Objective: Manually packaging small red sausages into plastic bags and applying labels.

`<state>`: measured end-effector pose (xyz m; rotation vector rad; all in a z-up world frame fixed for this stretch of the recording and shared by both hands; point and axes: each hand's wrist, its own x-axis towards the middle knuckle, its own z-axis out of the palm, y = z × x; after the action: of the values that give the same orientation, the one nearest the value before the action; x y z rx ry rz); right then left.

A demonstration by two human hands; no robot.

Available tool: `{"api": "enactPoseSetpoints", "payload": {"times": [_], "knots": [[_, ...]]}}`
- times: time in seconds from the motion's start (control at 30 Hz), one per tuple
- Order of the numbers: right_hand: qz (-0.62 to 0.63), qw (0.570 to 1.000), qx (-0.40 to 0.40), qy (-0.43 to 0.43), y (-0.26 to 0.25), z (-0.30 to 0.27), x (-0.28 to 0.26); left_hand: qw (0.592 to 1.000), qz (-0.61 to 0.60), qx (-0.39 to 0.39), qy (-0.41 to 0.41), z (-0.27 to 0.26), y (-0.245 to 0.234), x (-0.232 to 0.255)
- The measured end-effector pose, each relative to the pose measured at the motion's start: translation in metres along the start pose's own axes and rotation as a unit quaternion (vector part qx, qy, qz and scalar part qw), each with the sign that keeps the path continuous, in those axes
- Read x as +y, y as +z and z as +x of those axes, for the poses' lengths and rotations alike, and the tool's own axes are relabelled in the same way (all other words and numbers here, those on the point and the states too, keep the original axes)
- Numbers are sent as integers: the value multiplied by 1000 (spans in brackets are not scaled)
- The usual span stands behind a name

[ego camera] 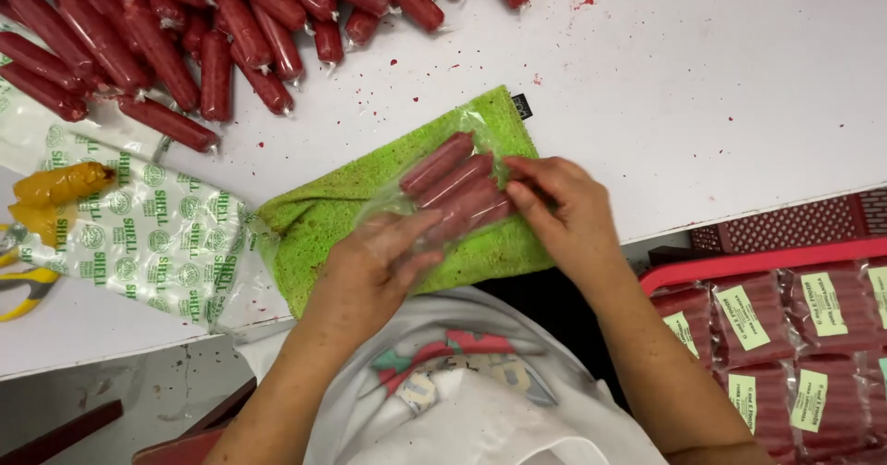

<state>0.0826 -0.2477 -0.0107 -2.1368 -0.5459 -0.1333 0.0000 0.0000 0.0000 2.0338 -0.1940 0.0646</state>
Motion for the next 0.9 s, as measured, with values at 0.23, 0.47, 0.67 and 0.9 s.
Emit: {"api": "enactPoseSetpoints", "payload": {"times": [0.23,0.47,0.67,0.9], "knots": [[80,997,11,16,22,5,-1,977,190,-94,8,36,4,30],[-84,983,38,-161,33,13,6,931,353,-93,-22,25,0,37],[-42,985,-77,-149,29,15,-7,937,276,-154,-152,17,-112,13],[-68,987,-80,-121,35,11,13,779,626,-35,6,42,-189,-75]]}}
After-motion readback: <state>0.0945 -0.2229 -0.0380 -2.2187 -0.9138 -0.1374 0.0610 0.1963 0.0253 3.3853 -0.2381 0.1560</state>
